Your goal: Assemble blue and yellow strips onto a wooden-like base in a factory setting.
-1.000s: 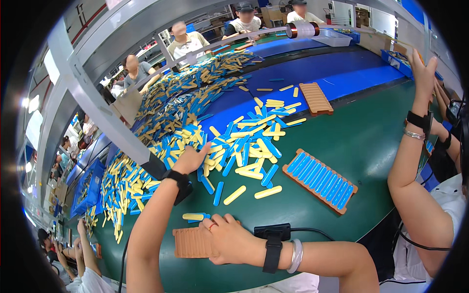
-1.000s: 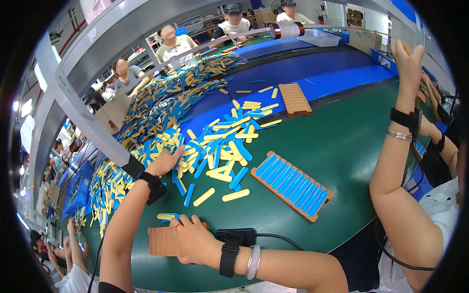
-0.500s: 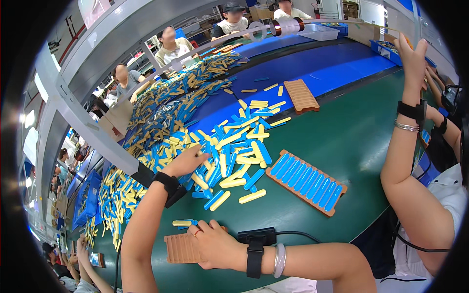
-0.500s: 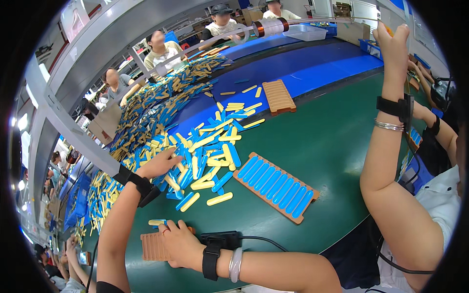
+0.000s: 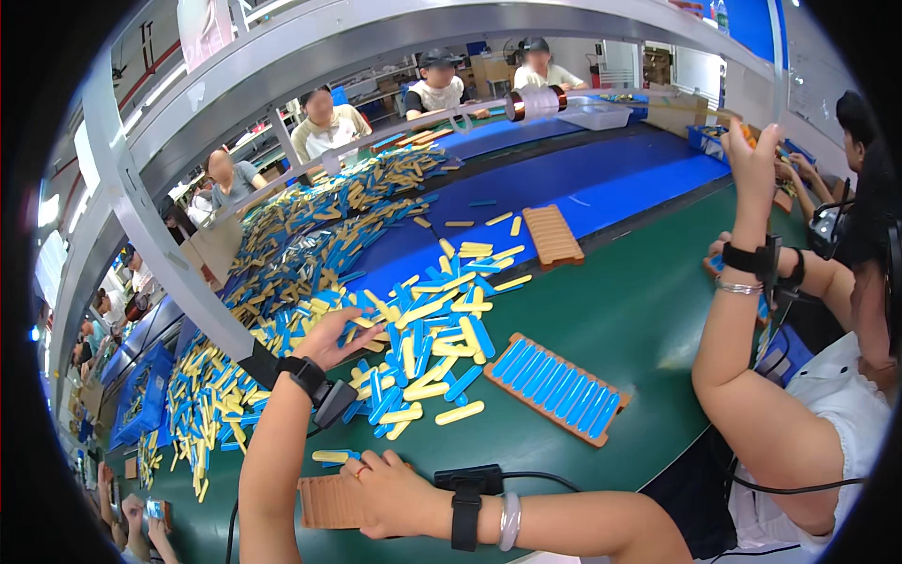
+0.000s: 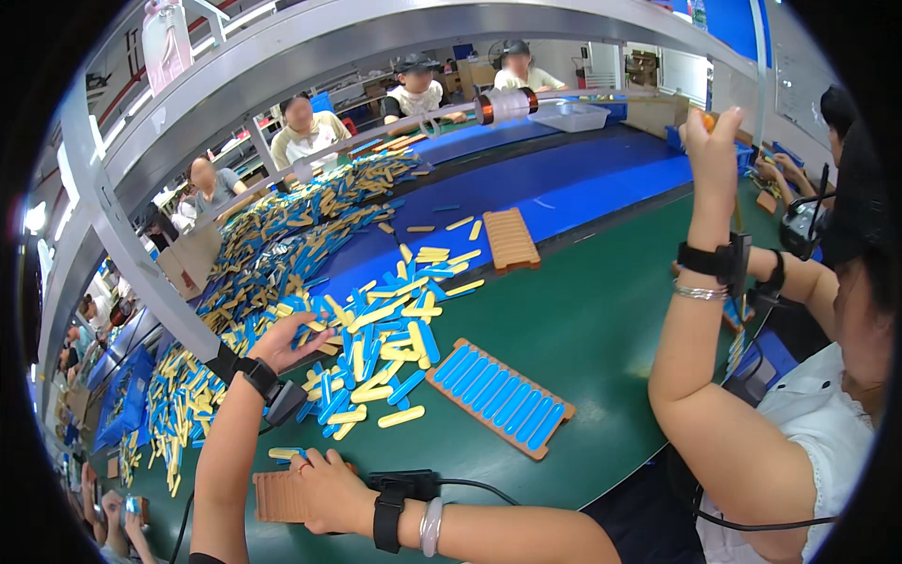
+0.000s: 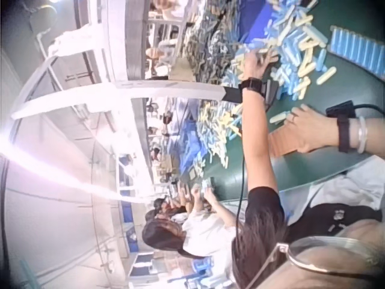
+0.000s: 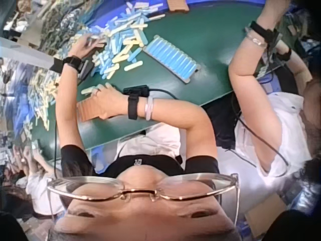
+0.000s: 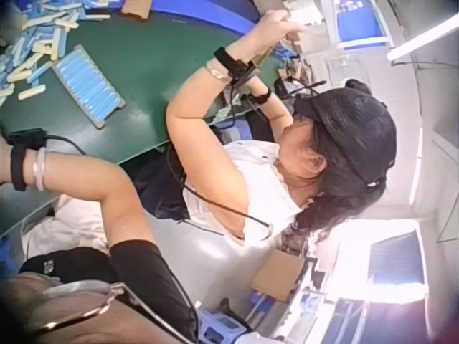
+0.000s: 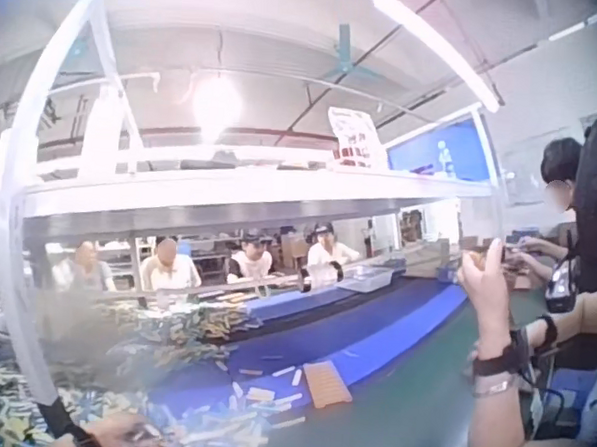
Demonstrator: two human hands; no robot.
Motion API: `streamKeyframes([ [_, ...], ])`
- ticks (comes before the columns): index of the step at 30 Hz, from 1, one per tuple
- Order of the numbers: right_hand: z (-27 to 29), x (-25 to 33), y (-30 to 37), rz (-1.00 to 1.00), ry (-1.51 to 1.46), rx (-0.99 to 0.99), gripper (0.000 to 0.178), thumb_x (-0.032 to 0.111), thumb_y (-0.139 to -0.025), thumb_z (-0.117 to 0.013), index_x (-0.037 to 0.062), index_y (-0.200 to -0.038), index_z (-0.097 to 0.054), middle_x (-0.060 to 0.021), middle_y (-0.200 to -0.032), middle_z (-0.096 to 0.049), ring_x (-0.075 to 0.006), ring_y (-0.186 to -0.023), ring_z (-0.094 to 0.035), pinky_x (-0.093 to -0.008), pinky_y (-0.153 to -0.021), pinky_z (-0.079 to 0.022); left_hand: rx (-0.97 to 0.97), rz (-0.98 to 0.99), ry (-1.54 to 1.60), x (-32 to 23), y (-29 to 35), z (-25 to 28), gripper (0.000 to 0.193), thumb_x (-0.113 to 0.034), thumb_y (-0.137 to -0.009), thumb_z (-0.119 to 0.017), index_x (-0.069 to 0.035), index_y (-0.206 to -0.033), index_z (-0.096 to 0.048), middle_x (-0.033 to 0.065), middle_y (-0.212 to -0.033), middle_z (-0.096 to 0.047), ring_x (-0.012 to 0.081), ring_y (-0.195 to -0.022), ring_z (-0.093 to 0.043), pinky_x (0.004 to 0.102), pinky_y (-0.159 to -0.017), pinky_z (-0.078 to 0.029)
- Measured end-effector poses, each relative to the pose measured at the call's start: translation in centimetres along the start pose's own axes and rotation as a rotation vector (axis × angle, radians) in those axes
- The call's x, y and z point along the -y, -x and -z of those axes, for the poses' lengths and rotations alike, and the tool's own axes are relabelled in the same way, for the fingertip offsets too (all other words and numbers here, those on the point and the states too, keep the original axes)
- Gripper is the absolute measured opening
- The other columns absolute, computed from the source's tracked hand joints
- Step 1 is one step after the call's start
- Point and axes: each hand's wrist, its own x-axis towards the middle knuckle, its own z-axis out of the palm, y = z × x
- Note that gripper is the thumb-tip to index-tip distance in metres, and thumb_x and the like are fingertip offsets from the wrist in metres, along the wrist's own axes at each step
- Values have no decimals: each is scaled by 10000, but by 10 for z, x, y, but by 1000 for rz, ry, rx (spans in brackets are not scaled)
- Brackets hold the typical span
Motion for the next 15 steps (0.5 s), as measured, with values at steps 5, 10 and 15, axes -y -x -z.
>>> streamKeyframes([
  [5,-1,3,-1,46,60,-69,749,401,-621,-718,-60,-1162,-481,-137,-1120,-484,-249,-976,-460,-337,-771,-385,89,75,236,-11,4,31,202,-35,-863,-513,75,-1030,-489,177,-991,-521,181,-735,-543,210,-554,-502],
  [10,21,-2,0,-26,61,66,752,402,-603,-733,-50,-1152,-490,-150,-1112,-485,-286,-994,-473,-388,-779,-423,247,-35,-29,-5,85,37,173,-106,-900,-475,7,-1027,-505,53,-734,-539,104,-526,-455,192,-402,-318],
  [15,33,-25,-6,41,-209,-61,600,407,-781,-667,10,-1193,-487,-119,-923,-573,-239,-850,-576,-352,-720,-446,288,-49,-240,40,194,56,211,-233,-956,-480,-49,-1019,-563,-25,-680,-474,48,-511,-411,187,-431,-293],
])
